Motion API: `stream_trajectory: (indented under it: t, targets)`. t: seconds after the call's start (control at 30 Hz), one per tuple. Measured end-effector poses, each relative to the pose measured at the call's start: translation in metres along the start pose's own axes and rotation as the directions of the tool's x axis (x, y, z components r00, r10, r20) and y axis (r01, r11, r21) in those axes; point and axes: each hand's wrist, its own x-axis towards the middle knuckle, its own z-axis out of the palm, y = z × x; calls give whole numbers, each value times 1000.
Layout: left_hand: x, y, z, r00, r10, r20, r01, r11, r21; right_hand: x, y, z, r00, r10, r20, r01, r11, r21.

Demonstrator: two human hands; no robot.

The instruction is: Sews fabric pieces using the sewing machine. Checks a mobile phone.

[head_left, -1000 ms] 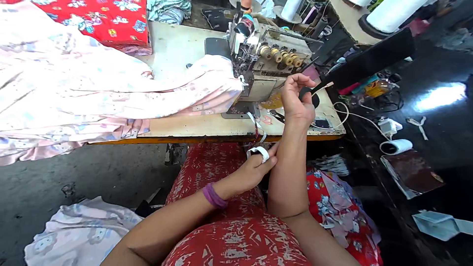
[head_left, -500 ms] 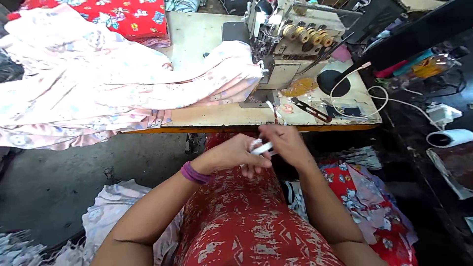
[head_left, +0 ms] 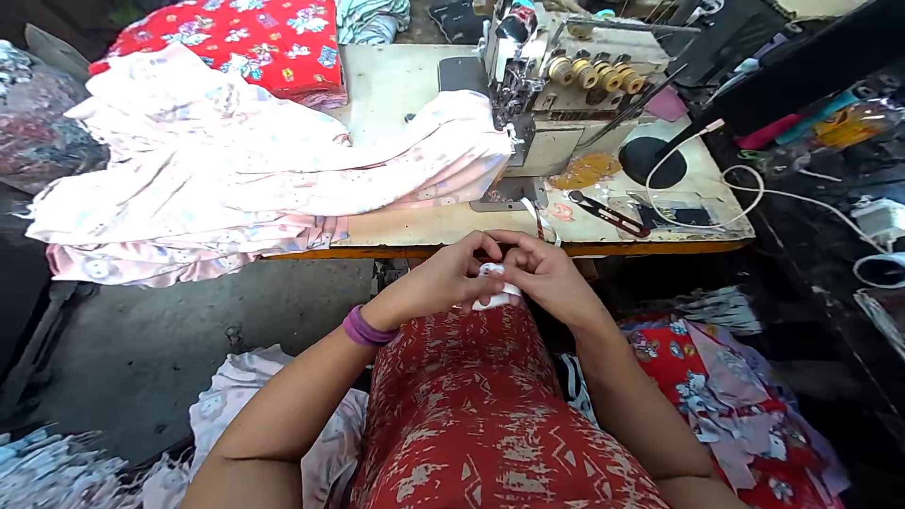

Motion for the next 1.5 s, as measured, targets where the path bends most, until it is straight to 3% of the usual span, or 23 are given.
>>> stream_trajectory:
  t: [0.13,0.2,0.3,0.4,0.5,0.7,0.77,0.87,0.97,1.07,1.13,1.23,1.3,1.4,1.5]
  targets:
    - [-14,-2,-17,996,-29,-79,37,995,94,0,4,-14,997,52,-51,-38,966,256]
    - [-19,-7,-21,995,-15,-99,31,986,161,1,5,-17,998,50,-50,-33,957,288]
    - [-23,-10,-22,989,46,-140,-11,971,237,3,10,-14,998,-61,33,59,997,48]
    - [-22,-9,-21,973,110,-204,-52,961,272,2,9,-3,970,-200,137,226,951,-210]
    - [-20,-9,-23,962,140,-235,-64,950,307,6,14,4,934,-350,70,353,879,-321]
    - [-17,-14,-35,921,202,-332,-103,950,293,12,14,-2,985,-172,1,168,965,-202]
    - [-14,-16,-37,901,255,-351,-128,930,345,17,17,-2,982,-184,-43,175,971,-163]
    - [-9,-13,-42,894,227,-387,-106,945,309,27,25,-6,965,-240,-109,221,962,-163]
    - [-1,-11,-55,882,257,-396,-112,929,353,35,22,-8,975,-164,-152,155,985,-72]
    - [9,1,-76,878,326,-349,-157,887,434,44,17,-12,994,-64,-83,62,998,-31]
    - [26,12,-91,865,417,-280,-215,811,544,55,12,-15,995,-85,-50,81,995,-62]
    - [76,35,-118,790,597,-142,-300,578,759,88,4,-22,957,-176,-231,165,984,-66]
    - [122,44,-138,778,626,-51,-346,495,797,117,3,-26,908,-119,-402,116,993,-32]
    - [159,30,-155,847,528,69,-382,512,769,119,13,-28,921,1,-389,-20,999,-45]
    - [141,29,-144,882,451,133,-409,595,692,94,36,-24,959,96,-268,-102,995,-5]
